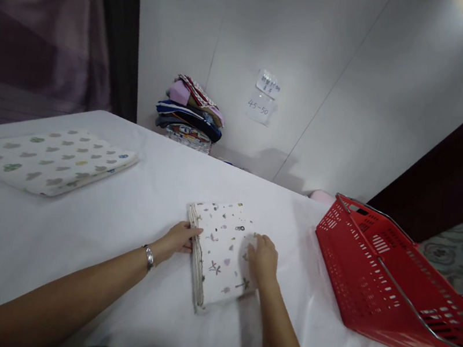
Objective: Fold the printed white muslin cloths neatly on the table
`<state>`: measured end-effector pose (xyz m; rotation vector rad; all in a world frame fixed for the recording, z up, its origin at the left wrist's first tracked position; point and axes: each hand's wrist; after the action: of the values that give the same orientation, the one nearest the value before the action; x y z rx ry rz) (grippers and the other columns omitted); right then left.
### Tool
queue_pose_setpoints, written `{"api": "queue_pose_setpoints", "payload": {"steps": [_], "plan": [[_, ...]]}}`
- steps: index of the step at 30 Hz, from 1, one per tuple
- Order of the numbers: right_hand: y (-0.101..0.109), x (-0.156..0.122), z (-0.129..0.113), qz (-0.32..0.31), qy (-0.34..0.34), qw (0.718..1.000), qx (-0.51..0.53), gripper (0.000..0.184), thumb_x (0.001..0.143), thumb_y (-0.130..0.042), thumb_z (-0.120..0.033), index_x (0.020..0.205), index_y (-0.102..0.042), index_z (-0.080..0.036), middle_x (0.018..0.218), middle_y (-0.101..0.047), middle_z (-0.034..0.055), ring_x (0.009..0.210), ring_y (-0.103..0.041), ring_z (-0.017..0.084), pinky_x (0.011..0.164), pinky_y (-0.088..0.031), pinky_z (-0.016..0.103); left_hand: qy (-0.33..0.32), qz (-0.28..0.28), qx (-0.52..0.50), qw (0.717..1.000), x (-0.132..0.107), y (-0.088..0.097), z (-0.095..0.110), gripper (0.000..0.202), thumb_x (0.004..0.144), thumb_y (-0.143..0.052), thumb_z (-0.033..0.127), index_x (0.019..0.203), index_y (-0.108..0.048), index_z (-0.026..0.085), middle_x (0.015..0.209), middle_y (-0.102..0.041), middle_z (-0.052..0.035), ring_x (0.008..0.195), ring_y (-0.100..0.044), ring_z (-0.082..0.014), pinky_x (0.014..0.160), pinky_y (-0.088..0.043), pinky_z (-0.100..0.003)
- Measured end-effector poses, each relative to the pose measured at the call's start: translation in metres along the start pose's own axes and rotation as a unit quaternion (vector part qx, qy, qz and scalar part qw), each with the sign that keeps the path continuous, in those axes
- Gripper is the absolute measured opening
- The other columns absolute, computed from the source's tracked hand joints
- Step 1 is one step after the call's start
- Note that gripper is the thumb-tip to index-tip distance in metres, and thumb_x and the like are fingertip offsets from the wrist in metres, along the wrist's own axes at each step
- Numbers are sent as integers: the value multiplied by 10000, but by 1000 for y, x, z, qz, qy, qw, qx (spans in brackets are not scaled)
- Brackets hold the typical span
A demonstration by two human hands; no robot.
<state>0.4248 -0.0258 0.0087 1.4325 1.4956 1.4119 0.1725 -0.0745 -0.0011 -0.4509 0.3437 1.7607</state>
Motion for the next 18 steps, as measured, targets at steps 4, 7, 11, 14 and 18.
{"api": "queue_pose_setpoints", "payload": {"steps": [4,7,11,14,18], "plan": [[-3,3,26,-105,-104,987,56,528,837,-483,-378,1297,-473,-120,1175,-590,160,1065,-552,278,885,-419,380,-19,25,17,999,6,4,9,519,711,-652,320,1159,-478,126,973,-664,-134,711,-644,-188,582,-515,-270],[-10,-9,19,-127,-108,975,146,599,797,-548,-394,1335,-429,-160,1055,-641,99,935,-598,223,798,-444,314,-40,68,36,996,17,22,21,682,678,-678,333,1278,-403,162,1051,-644,-121,806,-636,-196,610,-493,-254],[-17,-30,-5,-155,-92,957,227,671,791,-553,-423,1388,-353,-191,822,-640,17,713,-588,168,669,-440,267,-33,101,64,992,32,50,31,770,655,-687,328,1322,-364,119,1111,-613,-160,840,-627,-217,621,-476,-261],[-18,-39,-18,-145,-93,959,224,649,813,-516,-438,1393,-348,-199,794,-626,16,693,-579,169,662,-436,274,-20,85,73,993,36,59,30,713,683,-655,324,1294,-395,64,1088,-615,-190,814,-626,-222,608,-479,-273],[-14,-48,-20,-149,-98,957,229,652,829,-490,-465,1402,-326,-199,871,-635,38,695,-599,168,683,-460,287,-22,79,80,993,32,59,24,762,675,-672,374,1316,-373,92,1117,-607,-182,847,-620,-219,619,-475,-262]]}}
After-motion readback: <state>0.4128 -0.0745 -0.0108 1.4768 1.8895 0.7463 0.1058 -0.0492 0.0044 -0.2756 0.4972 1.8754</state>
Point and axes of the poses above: each hand's wrist, its own x-axis towards the middle knuckle, its own y-axis out of the back of the hand, z = x × y
